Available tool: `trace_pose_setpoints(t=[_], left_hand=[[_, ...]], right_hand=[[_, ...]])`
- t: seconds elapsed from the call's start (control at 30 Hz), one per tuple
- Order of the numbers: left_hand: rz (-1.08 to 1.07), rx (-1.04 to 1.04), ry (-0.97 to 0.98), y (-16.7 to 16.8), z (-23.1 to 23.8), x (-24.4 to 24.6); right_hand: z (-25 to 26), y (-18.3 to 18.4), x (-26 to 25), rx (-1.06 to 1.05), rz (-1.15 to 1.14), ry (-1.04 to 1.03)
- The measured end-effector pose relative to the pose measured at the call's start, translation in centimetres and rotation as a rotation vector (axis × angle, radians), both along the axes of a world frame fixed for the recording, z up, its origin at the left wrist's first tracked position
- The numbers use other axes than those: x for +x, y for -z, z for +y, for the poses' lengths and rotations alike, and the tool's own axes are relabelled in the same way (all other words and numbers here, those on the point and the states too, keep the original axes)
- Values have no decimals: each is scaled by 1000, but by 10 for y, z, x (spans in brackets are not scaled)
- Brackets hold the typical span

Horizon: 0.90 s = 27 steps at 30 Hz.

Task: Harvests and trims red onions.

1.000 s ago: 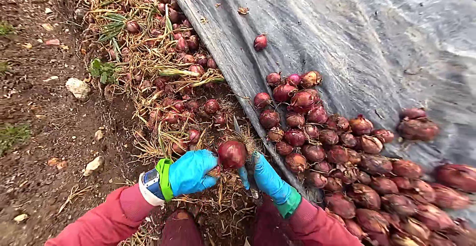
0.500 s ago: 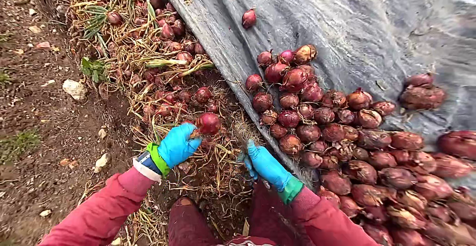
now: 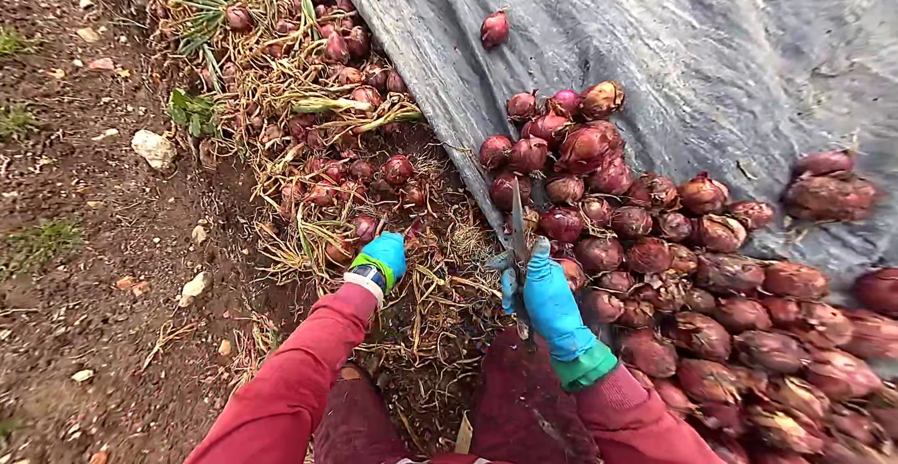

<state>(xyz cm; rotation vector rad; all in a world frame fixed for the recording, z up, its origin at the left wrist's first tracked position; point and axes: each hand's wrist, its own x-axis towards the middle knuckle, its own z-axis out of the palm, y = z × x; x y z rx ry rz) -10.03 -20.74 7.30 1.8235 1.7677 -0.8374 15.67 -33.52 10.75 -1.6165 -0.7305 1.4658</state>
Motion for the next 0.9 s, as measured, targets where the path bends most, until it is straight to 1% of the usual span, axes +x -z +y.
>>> trace_pose_setpoints(t=[0.03,0.07,0.1,0.17,0.2,0.23,0.27,0.3,0.37,0.4,0.43,0.47,0.53,0.57,0.6,0.63,0.67,0.73,0.77,0.8,0.83,0.87,0.9], left_hand=[[52,-60,22,30,-10,-6],[81,-95,22,50,-15,-11],[76,-104,13,62,-13,-16],[-20,-109,-6,67,3,-29],[-99,-101,-27,62,7,-35],[-195,-94,-62,51,7,-38],[-306,-81,-102,33,7,-37],[-415,-69,-140,10,5,-32],[-572,-65,-169,-34,-11,-20],[-606,-83,-159,-52,-21,-14],[-596,-117,-105,-67,-30,-9],[-555,-179,-15,-83,-35,-5],[-446,-283,179,-112,-35,-3],[-402,-290,246,-119,-31,-9],[-375,-263,271,-121,-29,-18],[-347,-212,258,-119,-28,-29],[-334,-130,208,-117,-28,-39],[-395,41,43,-118,-35,-45],[-428,76,-8,-124,-46,-38],[-428,44,15,-132,-61,-26],[-423,-25,107,-139,-77,-9],[-427,-126,215,-144,-88,8],[-446,-193,287,-146,-93,20]], right_hand=[[-10,5,-6,-31,26,-8],[-19,10,-10,-52,56,-4],[-27,16,-14,-68,99,19],[-35,28,-19,-125,178,93],[-38,35,-23,-184,228,118],[-40,41,-28,-248,288,122],[-38,49,-33,-294,339,82],[-36,55,-39,-302,378,-11],[-31,56,-51,-236,434,-244],[-23,48,-57,-188,451,-314],[-15,38,-63,-137,436,-348],[-9,26,-68,-88,380,-369],[-2,10,-73,-21,177,-429],[0,5,-74,-25,94,-462],[0,-1,-72,-55,67,-485],[-3,-8,-68,-75,104,-475],[-8,-14,-65,-69,151,-437],[-19,-14,-62,-60,176,-347],[-26,-9,-61,-85,150,-370],[-34,-5,-60,-116,118,-461],[-41,-4,-58,-119,92,-565],[-44,-6,-55,-91,75,-621],[-46,-7,-51,-44,56,-605]])
